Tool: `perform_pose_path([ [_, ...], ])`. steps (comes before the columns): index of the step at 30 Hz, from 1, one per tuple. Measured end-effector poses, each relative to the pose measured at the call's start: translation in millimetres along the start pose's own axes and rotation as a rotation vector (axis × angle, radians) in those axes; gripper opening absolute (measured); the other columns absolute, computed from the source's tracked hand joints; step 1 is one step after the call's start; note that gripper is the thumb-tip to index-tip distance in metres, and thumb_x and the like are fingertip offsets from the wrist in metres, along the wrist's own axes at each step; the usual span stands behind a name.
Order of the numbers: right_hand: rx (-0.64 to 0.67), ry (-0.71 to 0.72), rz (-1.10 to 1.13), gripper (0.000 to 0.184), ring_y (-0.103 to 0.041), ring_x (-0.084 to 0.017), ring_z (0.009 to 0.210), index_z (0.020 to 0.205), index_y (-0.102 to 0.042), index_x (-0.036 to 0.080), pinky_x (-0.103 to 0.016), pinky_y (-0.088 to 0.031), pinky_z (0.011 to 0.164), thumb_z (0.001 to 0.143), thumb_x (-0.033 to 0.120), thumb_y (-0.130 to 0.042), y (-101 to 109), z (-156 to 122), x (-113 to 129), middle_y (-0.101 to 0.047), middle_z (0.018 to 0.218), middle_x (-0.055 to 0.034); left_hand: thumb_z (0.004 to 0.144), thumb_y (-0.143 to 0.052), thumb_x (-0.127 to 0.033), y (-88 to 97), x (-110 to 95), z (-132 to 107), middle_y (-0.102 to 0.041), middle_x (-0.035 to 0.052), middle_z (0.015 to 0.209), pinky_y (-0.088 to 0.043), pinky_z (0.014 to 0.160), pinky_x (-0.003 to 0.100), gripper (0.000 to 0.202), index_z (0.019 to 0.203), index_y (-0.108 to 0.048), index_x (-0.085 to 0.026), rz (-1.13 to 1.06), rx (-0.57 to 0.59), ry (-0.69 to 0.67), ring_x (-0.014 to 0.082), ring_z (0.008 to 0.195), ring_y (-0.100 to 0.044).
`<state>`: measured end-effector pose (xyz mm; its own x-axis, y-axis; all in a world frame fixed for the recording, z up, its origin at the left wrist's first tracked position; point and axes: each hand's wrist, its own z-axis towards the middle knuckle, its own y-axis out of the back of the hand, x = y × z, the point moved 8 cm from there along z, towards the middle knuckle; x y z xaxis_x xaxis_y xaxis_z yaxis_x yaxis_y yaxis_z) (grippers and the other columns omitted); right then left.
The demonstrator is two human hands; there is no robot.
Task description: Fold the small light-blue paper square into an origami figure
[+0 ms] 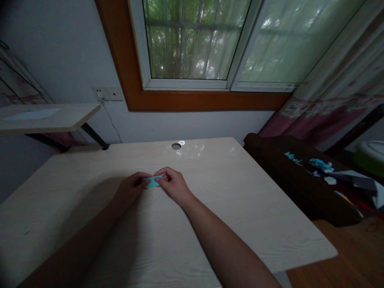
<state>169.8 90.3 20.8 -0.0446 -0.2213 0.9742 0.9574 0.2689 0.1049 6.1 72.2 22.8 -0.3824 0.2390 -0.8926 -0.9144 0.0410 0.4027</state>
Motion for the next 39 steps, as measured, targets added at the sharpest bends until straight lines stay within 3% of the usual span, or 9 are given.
perform_pose_path([
  [20, 0.013, 0.026, -0.004, 0.019, -0.05, -0.011, 0.064, 0.093, -0.066, 0.02, -0.024, -0.039, 0.06, 0.081, 0.034, -0.069, -1.3, -3.0, 6.2, -0.059, 0.073, 0.0014, 0.079, -0.065, -0.042, 5.8, 0.5, 0.7, -0.067, 0.0006, 0.071, -0.043, 0.059, 0.024, 0.025, 0.084, -0.072, -0.019, 0.043, -0.059, 0.048, 0.0144, 0.063, -0.057],
  [30, 0.006, 0.02, 0.037, 0.022, -0.051, -0.011, 0.063, 0.098, -0.064, 0.02, -0.024, -0.04, 0.06, 0.081, 0.034, -0.069, -1.1, -2.5, 3.1, -0.061, 0.075, 0.0014, 0.081, -0.064, -0.044, 3.5, 2.5, -0.3, -0.074, 0.0038, 0.09, -0.05, 0.072, 0.028, 0.028, 0.095, -0.074, -0.021, -0.011, -0.041, 0.011, 0.0183, 0.08, -0.065],
  [39, 0.019, 0.032, 0.058, 0.023, -0.051, -0.012, 0.065, 0.1, -0.064, 0.021, -0.025, -0.041, 0.061, 0.081, 0.034, -0.069, -1.4, -1.7, -1.1, -0.062, 0.079, 0.0003, 0.081, -0.066, -0.041, 3.0, 4.9, 0.4, -0.074, 0.0036, 0.087, -0.049, 0.07, 0.026, 0.025, 0.093, -0.075, -0.022, -0.005, -0.047, 0.008, 0.0174, 0.076, -0.064],
])
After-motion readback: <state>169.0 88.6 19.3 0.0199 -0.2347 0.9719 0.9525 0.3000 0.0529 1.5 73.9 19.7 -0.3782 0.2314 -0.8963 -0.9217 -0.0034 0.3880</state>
